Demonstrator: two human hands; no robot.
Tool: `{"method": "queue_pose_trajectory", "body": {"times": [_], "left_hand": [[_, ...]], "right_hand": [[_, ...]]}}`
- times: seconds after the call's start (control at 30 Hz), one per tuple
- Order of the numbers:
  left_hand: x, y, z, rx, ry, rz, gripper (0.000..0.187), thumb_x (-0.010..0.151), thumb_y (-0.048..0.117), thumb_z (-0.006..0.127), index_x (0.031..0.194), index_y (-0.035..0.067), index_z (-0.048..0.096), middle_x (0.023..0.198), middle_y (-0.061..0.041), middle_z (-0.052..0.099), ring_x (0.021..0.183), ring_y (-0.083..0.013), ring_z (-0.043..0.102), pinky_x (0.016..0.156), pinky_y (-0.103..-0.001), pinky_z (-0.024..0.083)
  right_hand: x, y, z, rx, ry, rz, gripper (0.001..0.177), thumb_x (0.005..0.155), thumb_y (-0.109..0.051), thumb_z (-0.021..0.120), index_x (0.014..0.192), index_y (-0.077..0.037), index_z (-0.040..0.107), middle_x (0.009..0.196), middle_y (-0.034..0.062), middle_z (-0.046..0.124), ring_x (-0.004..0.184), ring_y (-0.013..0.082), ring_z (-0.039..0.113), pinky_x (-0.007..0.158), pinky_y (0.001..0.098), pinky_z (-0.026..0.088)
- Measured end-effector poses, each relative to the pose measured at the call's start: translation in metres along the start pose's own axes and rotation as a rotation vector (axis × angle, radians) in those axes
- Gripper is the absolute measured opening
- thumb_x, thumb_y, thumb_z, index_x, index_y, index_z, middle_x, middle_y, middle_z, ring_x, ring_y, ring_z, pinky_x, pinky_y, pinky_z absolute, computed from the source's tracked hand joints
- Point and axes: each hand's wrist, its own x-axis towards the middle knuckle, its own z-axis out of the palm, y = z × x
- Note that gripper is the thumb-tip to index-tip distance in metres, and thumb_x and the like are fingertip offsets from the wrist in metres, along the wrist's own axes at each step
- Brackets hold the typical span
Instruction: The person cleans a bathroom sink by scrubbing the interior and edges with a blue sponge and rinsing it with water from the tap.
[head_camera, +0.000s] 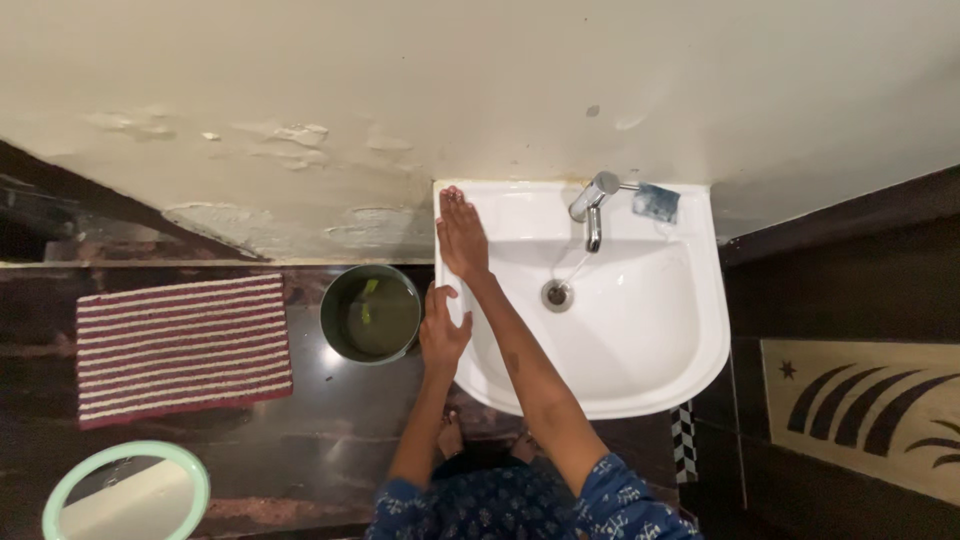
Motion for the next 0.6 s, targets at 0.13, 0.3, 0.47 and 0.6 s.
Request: {"method": "queue_pose_trajectory", "body": {"times": [0.13, 0.3, 0.47, 0.6], "left_hand": [[-0.009, 0.01, -0.008, 0.014, 0.005, -0.042, 0.051, 0.075, 0.008, 0.082, 0.114, 0.012, 0.049, 0.129, -0.018, 0.057, 0.108, -0.0447, 0.062, 0.084, -0.054, 0.051], [-0.031, 0.017, -0.013, -0.027, 0.083, 0.055, 0.05, 0.082, 0.007, 0.078, 0.125, 0.01, 0.051, 0.125, -0.015, 0.058, 0.114, -0.0406, 0.062, 0.091, -0.049, 0.053], [-0.064, 0.03, -0.006, 0.012, 0.104, -0.121, 0.067, 0.076, 0.007, 0.078, 0.136, 0.009, 0.048, 0.135, -0.02, 0.054, 0.12, -0.0419, 0.057, 0.098, -0.05, 0.048], [-0.092, 0.033, 0.015, -0.018, 0.319, -0.078, 0.075, 0.077, 0.003, 0.075, 0.145, 0.003, 0.042, 0.141, -0.024, 0.051, 0.13, -0.0456, 0.053, 0.11, -0.049, 0.042]], "right_hand": [[-0.022, 0.009, 0.0, 0.139, -0.03, -0.075, 0.054, 0.111, -0.026, 0.035, 0.161, -0.006, 0.031, 0.167, 0.0146, 0.033, 0.156, 0.0296, 0.029, 0.128, 0.0444, 0.021], [-0.095, 0.028, -0.029, 0.257, -0.29, -0.269, 0.054, 0.112, -0.028, 0.036, 0.162, -0.009, 0.029, 0.168, 0.0149, 0.03, 0.155, 0.0312, 0.026, 0.127, 0.0425, 0.02], [-0.142, 0.068, -0.064, 0.468, -0.364, -0.015, 0.044, 0.101, -0.025, 0.054, 0.143, -0.01, 0.058, 0.142, 0.01, 0.062, 0.13, 0.0257, 0.058, 0.11, 0.0405, 0.046], [-0.156, 0.139, -0.082, 1.183, -0.134, 0.669, 0.026, 0.098, -0.014, 0.064, 0.115, 0.004, 0.074, 0.096, 0.0123, 0.073, 0.086, 0.0194, 0.067, 0.071, 0.0324, 0.055]]}}
